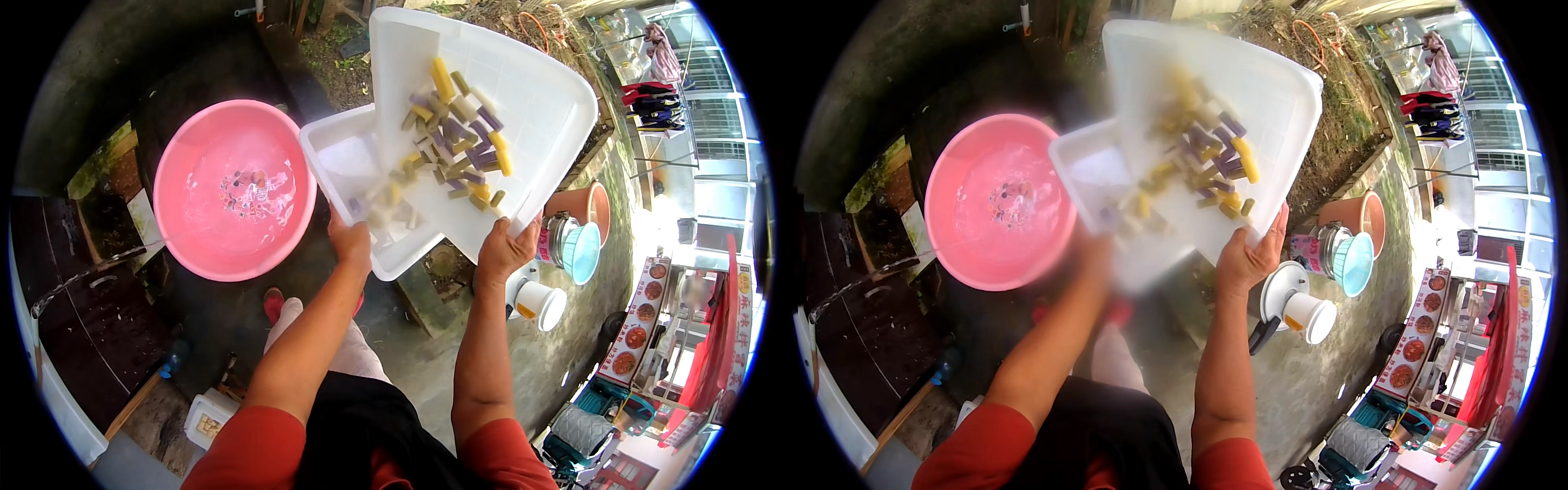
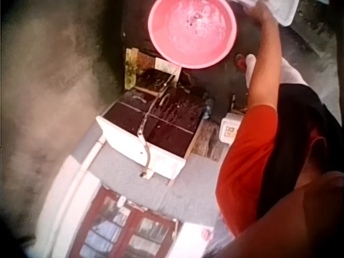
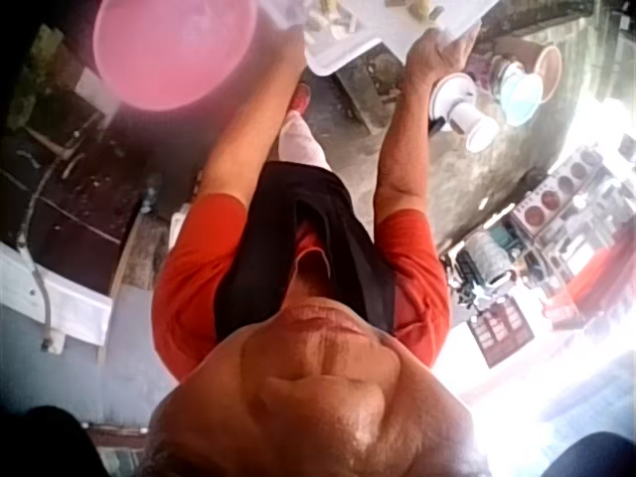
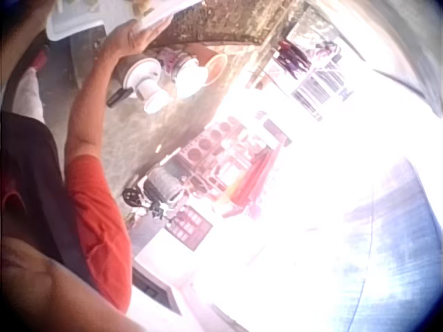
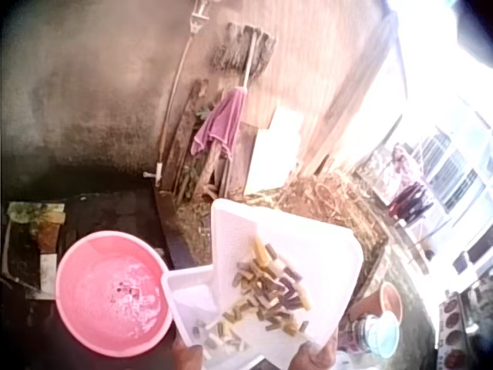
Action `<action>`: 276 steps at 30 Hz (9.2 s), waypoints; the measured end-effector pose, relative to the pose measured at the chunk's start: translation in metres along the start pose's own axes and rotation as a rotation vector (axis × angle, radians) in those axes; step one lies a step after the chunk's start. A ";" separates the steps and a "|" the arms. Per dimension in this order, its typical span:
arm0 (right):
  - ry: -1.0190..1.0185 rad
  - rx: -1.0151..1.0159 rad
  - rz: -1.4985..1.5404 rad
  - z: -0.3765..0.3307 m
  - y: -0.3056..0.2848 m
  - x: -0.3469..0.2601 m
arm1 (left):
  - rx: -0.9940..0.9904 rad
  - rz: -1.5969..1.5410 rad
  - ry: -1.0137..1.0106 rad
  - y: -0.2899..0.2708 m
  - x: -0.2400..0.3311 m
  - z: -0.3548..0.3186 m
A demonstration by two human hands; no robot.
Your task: The person washes various cut vegetables, including dark pieces, purple and yellow sticks, and light cubes, by rinsing them in a white container under a running tap and transferring them into a pink basin. The person then moves the containers to a metal counter.
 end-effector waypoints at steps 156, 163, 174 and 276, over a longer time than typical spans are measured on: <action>1.501 -0.779 0.911 -0.286 0.131 -0.307 | 1.413 1.559 0.205 -0.967 0.551 -0.031; 1.493 -0.815 1.002 -0.260 0.088 -0.336 | 1.462 1.591 0.204 -0.988 0.554 -0.044; 1.532 -0.747 0.976 -0.256 0.077 -0.339 | 1.472 1.561 0.151 -0.976 0.556 -0.047; 1.366 -0.928 1.035 -0.159 0.025 -0.134 | 0.080 -0.482 -0.293 -0.232 0.099 -0.025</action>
Point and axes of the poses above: each hand's wrist, its own z-axis towards the middle knuckle, its own y-axis out of the palm, x = y × z, the point moved 1 cm from there along z, towards the middle knuckle, and after that the axes turned 6 degrees about x, right-handed, at the moved point
